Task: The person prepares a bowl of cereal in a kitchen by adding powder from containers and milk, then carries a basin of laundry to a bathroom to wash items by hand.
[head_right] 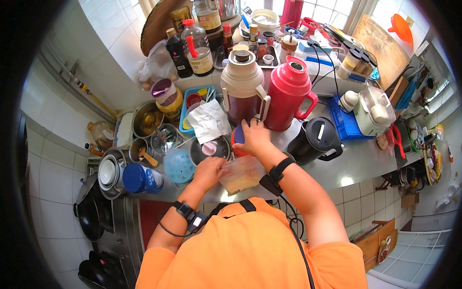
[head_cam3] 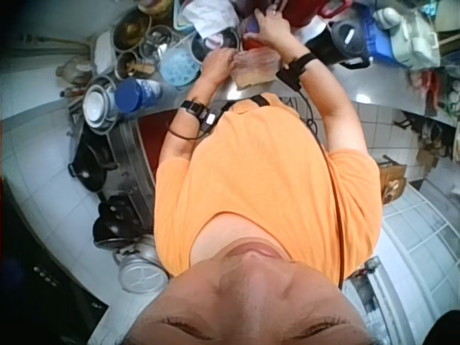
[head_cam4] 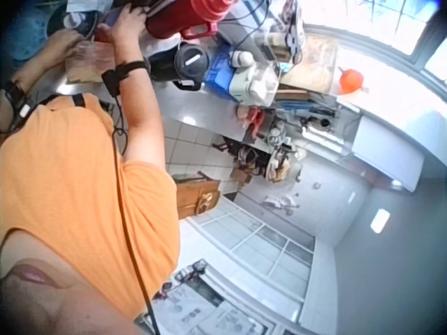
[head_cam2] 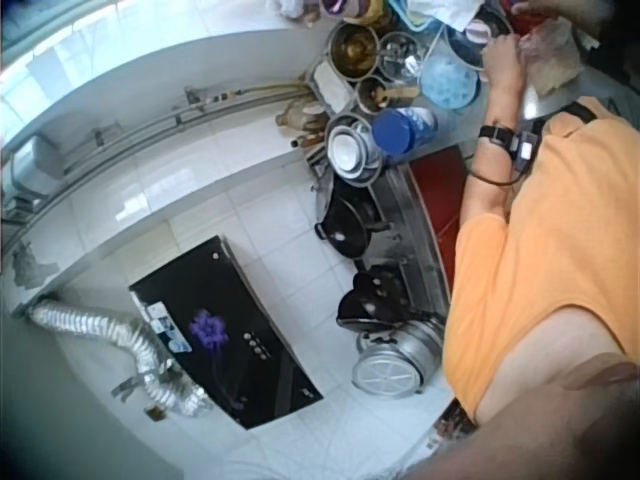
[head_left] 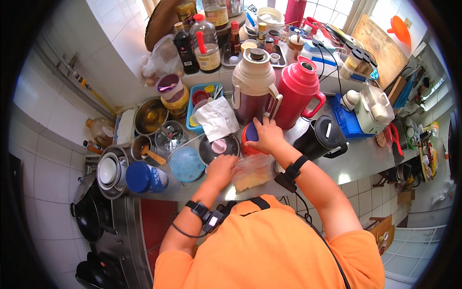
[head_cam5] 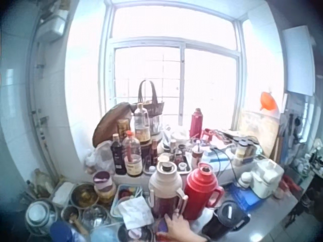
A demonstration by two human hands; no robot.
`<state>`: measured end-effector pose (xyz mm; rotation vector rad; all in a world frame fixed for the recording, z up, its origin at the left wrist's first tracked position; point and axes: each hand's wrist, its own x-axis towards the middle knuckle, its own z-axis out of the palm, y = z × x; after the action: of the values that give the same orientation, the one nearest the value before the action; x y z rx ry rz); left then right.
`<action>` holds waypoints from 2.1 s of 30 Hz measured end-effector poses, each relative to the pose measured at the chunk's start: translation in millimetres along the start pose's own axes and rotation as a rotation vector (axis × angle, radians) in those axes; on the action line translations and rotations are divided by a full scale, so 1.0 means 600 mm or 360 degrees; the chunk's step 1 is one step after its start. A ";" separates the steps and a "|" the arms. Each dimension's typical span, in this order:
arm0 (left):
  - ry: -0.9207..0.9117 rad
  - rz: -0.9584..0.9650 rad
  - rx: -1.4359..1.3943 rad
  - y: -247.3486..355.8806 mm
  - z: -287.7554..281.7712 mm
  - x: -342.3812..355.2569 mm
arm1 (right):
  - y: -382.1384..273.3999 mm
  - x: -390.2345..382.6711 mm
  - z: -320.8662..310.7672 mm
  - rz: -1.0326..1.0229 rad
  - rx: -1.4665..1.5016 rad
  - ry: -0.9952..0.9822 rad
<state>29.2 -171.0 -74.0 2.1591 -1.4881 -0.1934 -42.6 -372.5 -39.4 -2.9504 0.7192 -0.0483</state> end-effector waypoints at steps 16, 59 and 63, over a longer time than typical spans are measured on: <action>0.0037 -0.0127 0.0474 0.037 0.005 0.084 | 0.001 0.013 0.002 0.0038 0.0022 -0.0091; -0.0445 -0.0421 0.0092 -0.014 0.060 0.145 | 0.010 0.048 0.012 -0.0546 0.0365 0.0346; -0.0428 -0.0428 0.0062 -0.010 0.057 0.145 | -0.018 0.029 0.009 0.0099 -0.0028 -0.0068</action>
<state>54.8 -259.2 -92.1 2.4368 -1.3398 -0.5721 -22.1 -370.4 -43.6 -2.9336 0.8087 0.0265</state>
